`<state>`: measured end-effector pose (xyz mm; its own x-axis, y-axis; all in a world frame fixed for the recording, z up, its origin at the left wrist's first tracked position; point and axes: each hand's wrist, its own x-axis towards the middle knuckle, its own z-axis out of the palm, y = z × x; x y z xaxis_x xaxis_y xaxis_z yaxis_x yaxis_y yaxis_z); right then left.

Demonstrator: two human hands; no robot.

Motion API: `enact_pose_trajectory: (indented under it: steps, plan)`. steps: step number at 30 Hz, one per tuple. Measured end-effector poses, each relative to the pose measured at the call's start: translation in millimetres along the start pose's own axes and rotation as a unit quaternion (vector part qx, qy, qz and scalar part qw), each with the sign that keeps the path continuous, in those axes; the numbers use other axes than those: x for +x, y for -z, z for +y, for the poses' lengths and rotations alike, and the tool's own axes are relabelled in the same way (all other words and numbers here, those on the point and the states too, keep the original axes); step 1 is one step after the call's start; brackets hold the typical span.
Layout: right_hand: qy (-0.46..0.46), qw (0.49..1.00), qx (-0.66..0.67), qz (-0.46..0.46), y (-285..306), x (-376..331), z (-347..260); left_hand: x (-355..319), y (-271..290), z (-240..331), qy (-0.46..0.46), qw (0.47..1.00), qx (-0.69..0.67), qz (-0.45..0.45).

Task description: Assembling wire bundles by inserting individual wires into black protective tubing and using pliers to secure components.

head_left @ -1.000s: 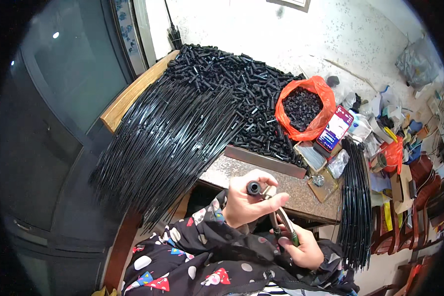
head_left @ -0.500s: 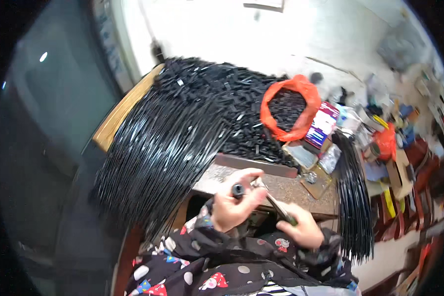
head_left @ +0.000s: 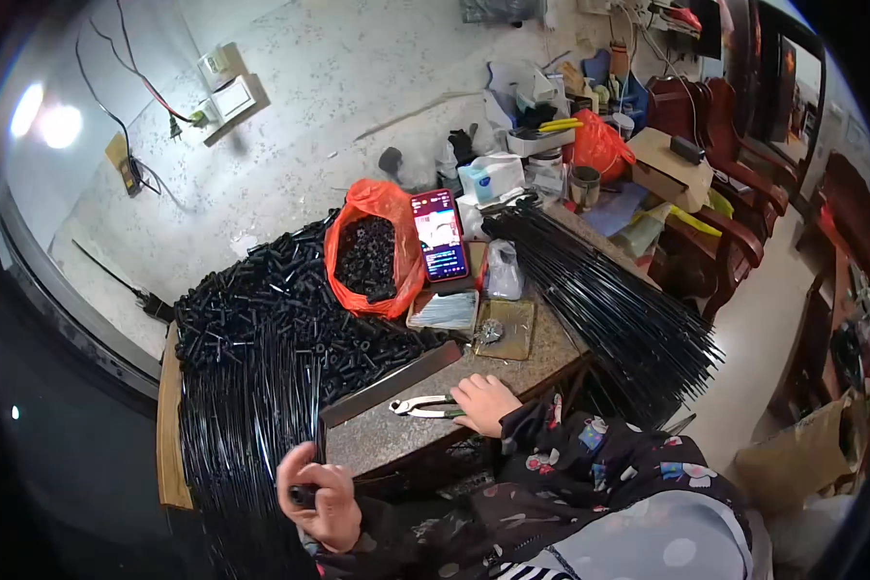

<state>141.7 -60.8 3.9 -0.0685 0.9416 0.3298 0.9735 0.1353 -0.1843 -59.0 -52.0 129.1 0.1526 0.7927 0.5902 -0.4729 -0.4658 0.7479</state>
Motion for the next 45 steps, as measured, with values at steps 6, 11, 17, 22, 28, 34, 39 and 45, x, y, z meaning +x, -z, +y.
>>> enact_pose_trajectory:
  steps: [6,11,17,22,28,34,39,45]
  plan:
    - [0.16,0.942,0.283,-0.08,45,-20,-4,52,-2,29,-0.026,0.954,-0.292,-0.057]
    - [0.016,0.862,0.489,-0.129,136,-33,-2,78,-57,39,0.047,0.969,-0.231,-0.069]
    - [-0.337,0.87,0.357,0.058,197,-44,107,22,-92,-100,0.456,0.813,-0.258,-0.253]
    - [-0.324,0.944,0.058,0.0,138,-63,212,-16,-146,-141,0.625,0.723,-0.177,-0.237]
    - [-0.431,0.872,0.23,0.034,88,-50,205,-26,-168,-182,0.679,0.668,-0.144,-0.267]
    - [-0.374,0.865,0.329,-0.06,98,-59,193,-42,-204,-193,0.64,0.733,-0.2,-0.112]
    - [-0.391,0.573,0.719,-0.031,75,-101,145,-70,-197,-183,0.55,0.828,-0.112,-0.003]
    - [-0.362,0.632,0.679,0.087,106,-106,121,-78,-208,-180,0.484,0.869,-0.091,-0.048]
